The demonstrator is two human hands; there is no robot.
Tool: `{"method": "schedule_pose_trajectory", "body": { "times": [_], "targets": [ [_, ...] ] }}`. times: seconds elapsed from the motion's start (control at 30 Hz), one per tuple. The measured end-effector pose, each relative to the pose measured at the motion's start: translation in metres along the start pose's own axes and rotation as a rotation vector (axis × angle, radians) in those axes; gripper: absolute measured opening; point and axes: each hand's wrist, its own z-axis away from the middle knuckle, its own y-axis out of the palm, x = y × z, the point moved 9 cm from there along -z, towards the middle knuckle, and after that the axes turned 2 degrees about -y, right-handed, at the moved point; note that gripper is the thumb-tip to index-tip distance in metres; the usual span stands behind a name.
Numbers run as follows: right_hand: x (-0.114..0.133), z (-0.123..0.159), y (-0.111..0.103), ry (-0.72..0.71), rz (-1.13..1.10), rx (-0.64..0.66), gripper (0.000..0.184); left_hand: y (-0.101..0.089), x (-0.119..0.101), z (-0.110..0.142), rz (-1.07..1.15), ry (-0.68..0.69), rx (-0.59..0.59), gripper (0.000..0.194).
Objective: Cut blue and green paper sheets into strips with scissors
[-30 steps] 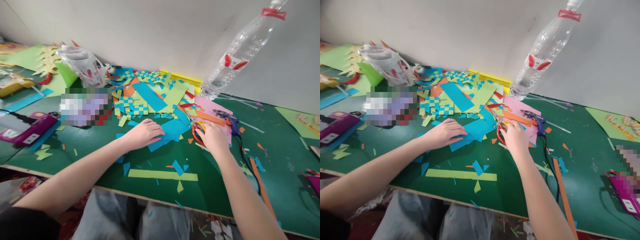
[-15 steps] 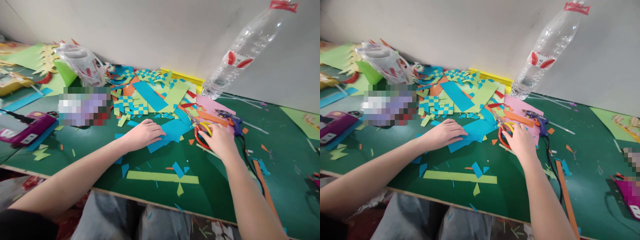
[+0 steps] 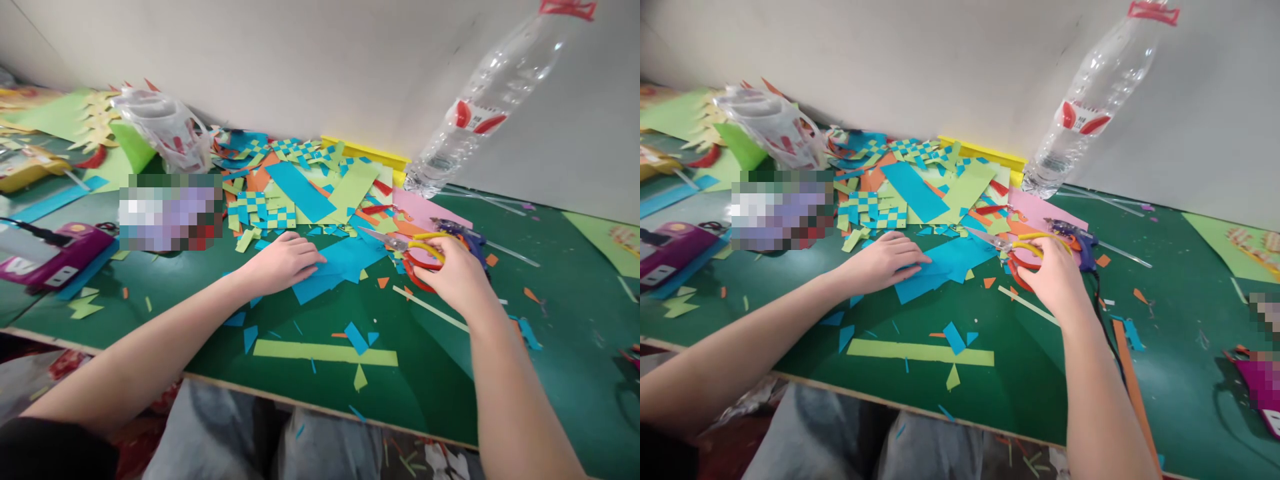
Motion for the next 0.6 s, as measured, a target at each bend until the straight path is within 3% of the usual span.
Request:
{"method": "schedule_pose_trajectory", "body": {
  "times": [0.17,0.4,0.6],
  "targets": [
    [0.02,0.004,-0.002,-0.188,-0.019,0.028,0.034,-0.001,-0.002,-0.001,0.023,-0.007,-0.009,0.027],
    [0.024,0.013,0.018,-0.27,0.031,0.246,0.041,0.001,0.0,-0.002,0.028,-0.004,-0.017,0.027],
    [0.03,0.019,0.021,-0.335,-0.011,0.331,0.039,0.003,0.0,-0.002,0.044,-0.001,-0.011,0.027]
  ]
}}
